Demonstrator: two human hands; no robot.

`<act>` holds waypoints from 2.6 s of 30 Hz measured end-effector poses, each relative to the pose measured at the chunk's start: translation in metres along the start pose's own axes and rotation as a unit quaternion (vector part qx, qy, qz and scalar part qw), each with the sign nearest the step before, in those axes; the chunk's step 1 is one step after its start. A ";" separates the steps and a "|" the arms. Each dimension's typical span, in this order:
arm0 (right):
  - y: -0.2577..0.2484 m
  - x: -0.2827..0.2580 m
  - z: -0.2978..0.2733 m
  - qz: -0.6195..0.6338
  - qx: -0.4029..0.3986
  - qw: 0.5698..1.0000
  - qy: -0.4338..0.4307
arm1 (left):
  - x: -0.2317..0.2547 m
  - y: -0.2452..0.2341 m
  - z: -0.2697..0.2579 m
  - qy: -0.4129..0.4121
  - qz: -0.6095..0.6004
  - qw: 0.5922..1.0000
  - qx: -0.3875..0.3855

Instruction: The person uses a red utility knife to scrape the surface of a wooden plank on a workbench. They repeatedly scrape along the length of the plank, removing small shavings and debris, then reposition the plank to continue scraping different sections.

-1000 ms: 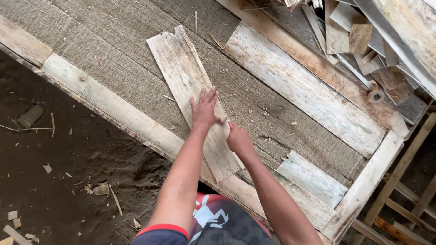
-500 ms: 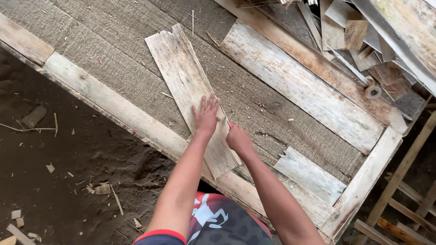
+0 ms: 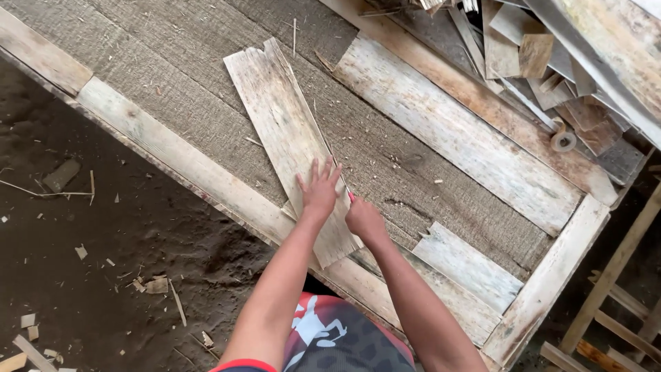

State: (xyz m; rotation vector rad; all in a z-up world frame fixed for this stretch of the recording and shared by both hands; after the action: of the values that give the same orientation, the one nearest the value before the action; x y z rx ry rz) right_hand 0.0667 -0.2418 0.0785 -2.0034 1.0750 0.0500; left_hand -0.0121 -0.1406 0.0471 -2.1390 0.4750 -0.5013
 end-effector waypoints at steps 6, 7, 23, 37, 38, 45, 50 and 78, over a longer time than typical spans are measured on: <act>0.008 0.013 -0.013 0.007 -0.005 1.000 -0.011 | -0.004 0.016 0.010 -0.006 0.007 1.000 0.014; 0.008 0.013 -0.019 0.007 -0.002 1.000 -0.010 | -0.005 0.017 0.012 -0.004 0.007 1.000 0.016; 0.030 0.033 -0.045 0.001 -0.013 1.000 0.002 | 0.007 0.012 -0.009 -0.029 0.017 0.999 0.027; 0.029 0.048 -0.064 0.017 -0.015 1.000 0.013 | 0.025 0.057 -0.022 -0.006 0.022 1.000 0.003; 0.033 0.052 -0.065 0.018 -0.015 1.000 0.011 | 0.025 0.057 -0.023 -0.012 0.024 1.000 -0.002; 0.045 0.061 -0.067 0.000 -0.007 1.000 -0.005 | 0.028 0.055 -0.026 -0.031 0.021 0.999 -0.011; 0.059 0.079 -0.074 -0.004 -0.018 1.000 0.005 | 0.028 0.057 -0.026 -0.029 0.020 0.999 -0.010; 0.054 0.101 -0.090 0.178 0.241 0.954 -0.009 | 0.021 0.058 -0.046 0.016 -0.121 0.990 0.071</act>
State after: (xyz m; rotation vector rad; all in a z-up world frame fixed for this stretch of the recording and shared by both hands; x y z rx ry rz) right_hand 0.0627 -0.3867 0.0618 -1.3597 1.2838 -0.0048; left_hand -0.0267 -0.2145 0.0285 -2.0638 0.1904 -0.6868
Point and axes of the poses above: each hand's wrist, its own z-axis towards the middle knuckle, its own y-axis out of the palm, x = y × z, the point moved 1 cm from there along z, towards the middle knuckle, and after that the axes turned 7 degrees about -y, right-handed, at the moved point
